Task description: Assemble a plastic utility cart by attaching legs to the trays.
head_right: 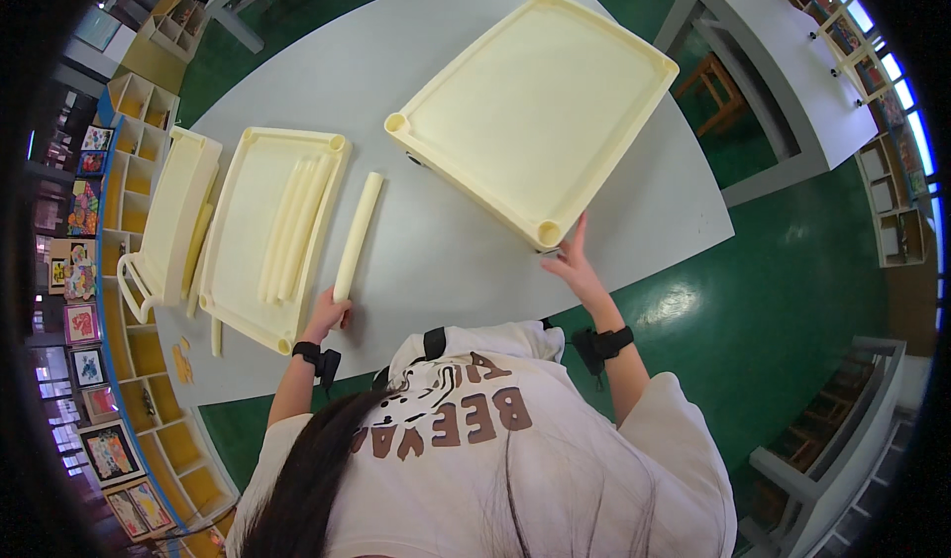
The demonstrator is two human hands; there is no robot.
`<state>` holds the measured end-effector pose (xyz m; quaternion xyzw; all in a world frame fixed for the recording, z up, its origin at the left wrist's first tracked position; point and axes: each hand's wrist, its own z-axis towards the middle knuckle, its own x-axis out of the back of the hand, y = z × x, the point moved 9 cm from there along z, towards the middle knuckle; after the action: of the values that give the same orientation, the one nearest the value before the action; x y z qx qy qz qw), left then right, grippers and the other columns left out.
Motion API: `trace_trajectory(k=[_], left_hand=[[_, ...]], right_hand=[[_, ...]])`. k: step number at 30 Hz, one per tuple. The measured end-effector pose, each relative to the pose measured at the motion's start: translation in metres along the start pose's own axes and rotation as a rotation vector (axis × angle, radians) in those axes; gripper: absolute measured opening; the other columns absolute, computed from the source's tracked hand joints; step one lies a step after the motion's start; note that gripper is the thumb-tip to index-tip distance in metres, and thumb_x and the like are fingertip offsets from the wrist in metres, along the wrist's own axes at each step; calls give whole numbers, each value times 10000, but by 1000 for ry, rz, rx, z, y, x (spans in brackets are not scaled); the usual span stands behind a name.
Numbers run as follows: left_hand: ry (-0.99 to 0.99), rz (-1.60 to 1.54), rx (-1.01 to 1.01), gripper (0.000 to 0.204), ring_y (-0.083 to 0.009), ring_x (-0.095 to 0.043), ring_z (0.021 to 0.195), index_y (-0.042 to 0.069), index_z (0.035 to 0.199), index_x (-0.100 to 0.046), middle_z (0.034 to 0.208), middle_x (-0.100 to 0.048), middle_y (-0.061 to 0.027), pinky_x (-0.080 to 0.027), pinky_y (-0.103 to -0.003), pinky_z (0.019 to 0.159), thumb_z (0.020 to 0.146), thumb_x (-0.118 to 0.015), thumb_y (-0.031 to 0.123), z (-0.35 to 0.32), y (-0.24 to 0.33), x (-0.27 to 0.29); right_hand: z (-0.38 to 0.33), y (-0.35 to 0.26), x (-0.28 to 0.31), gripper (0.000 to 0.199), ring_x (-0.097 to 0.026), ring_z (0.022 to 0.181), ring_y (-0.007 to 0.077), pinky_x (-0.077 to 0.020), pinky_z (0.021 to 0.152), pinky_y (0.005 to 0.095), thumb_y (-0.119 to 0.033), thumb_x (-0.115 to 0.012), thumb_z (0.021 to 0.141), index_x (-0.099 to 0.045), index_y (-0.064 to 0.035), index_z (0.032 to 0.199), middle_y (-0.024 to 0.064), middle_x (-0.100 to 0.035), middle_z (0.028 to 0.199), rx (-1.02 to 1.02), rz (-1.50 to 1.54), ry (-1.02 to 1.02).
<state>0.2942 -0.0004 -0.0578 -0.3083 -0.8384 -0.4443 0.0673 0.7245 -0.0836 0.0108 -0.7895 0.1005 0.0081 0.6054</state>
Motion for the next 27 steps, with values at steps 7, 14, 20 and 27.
trace_trajectory(k=[7,14,20,27], left_hand=[[45,-50,-86,294,-130,-467,399,9,935,-452,566,-492,-47,-378,-249,362,658,-545,45,8,-1,-1],[381,82,-350,384,-172,-533,711,48,1017,-440,848,-519,-117,-434,-285,595,661,-582,59,3,4,23],[670,579,-557,473,-341,-345,1037,69,1091,-428,1106,-425,-163,-291,-428,884,646,-586,89,-22,48,23],[729,503,-622,566,-376,-278,1098,99,1190,-377,1242,-316,-160,-253,-446,914,655,-562,76,-34,67,15]], right_hand=[[-11,10,-72,870,-420,1088,276,-304,917,368,-182,-591,716,50,-139,1303,176,-435,1178,-12,-334,-401],[-29,47,-118,586,-507,964,303,-401,810,343,-358,-555,690,-378,-178,1219,180,-508,1084,-66,-765,-805],[-21,29,-122,559,-526,882,322,-413,763,376,-337,-553,681,-406,-152,1187,163,-545,1005,23,-934,-770],[-12,19,-139,557,-527,852,330,-419,735,390,-328,-559,671,-414,-145,1177,162,-549,980,152,-1021,-837]])
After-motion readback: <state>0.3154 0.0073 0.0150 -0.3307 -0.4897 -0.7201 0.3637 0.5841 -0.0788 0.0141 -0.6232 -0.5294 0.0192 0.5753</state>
